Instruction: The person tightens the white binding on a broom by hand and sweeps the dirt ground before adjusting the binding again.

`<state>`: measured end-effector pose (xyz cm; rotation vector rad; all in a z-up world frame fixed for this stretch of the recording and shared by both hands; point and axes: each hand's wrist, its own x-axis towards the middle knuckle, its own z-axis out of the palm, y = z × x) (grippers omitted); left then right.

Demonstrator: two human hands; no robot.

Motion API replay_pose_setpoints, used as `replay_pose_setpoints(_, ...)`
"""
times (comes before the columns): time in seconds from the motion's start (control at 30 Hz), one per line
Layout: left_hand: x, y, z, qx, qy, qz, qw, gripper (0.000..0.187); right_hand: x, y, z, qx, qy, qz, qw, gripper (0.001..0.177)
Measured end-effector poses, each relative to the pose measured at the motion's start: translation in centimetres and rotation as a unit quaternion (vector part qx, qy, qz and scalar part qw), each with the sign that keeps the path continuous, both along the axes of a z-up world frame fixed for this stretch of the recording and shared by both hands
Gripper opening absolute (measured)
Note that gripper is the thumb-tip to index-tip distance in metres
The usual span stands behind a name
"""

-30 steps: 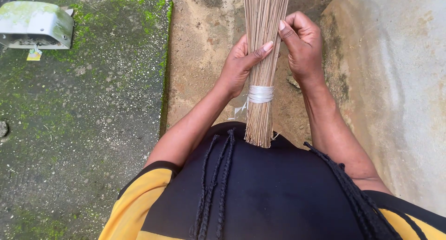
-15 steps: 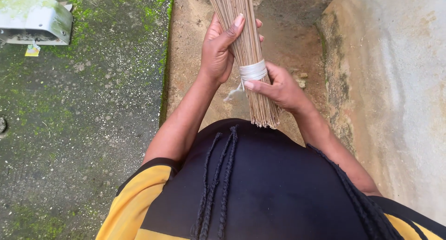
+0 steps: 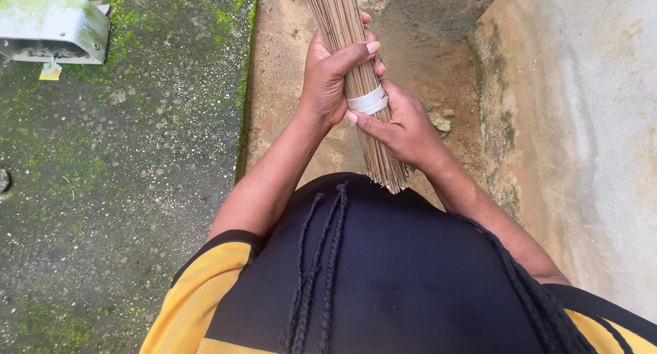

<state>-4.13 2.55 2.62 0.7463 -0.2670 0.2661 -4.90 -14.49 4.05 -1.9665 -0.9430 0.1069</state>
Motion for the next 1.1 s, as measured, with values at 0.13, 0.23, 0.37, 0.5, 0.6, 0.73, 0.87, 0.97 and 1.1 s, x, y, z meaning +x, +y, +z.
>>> replay_pose_setpoints(0.13,1.0,1.0,0.1,0.021,-0.007,-0.016,1.0,0.04,1.7,-0.4,-1.7,0.068,0.102,0.057,0.991,0.056)
replay_pose_setpoints(0.23,1.4,1.5,0.4,-0.002,-0.048,-0.074,0.996,0.04,2.4,-0.7,-2.4,0.156,0.256,0.121,0.946,0.057)
replay_pose_setpoints(0.37,1.8,1.2,-0.4,-0.033,-0.063,-0.207,0.976,0.04,1.2,-0.3,-2.6,0.214,0.411,0.133,0.876,0.046)
replay_pose_setpoints(0.5,1.5,-0.5,-2.0,-0.013,-0.035,-0.217,0.975,0.044,0.4,-1.1,-4.4,0.209,0.337,0.119,0.91,0.039)
replay_pose_setpoints(0.6,-0.9,-2.9,-1.9,0.058,0.085,-0.07,0.992,0.054,-0.4,-1.6,-4.1,0.202,0.289,0.05,0.934,0.037)
replay_pose_setpoints(0.73,-1.8,-3.5,-2.9,0.078,0.111,-0.044,0.99,0.063,-0.1,-3.2,-5.6,0.214,0.304,0.022,0.928,0.036)
replay_pose_setpoints(0.87,-2.1,-3.6,-3.3,0.078,0.119,-0.077,0.987,0.058,3.5,-7.4,-9.8,0.114,0.262,0.038,0.958,0.043)
replay_pose_setpoints(0.97,-2.3,-3.8,-3.5,0.064,0.107,-0.1,0.987,0.057,3.9,-7.8,-7.3,0.098,0.244,0.024,0.964,0.056)
replay_pose_setpoints(1.1,-2.2,-4.0,-3.7,0.101,0.13,-0.102,0.981,0.054,3.7,-6.4,-3.9,0.196,0.186,-0.038,0.962,0.06)
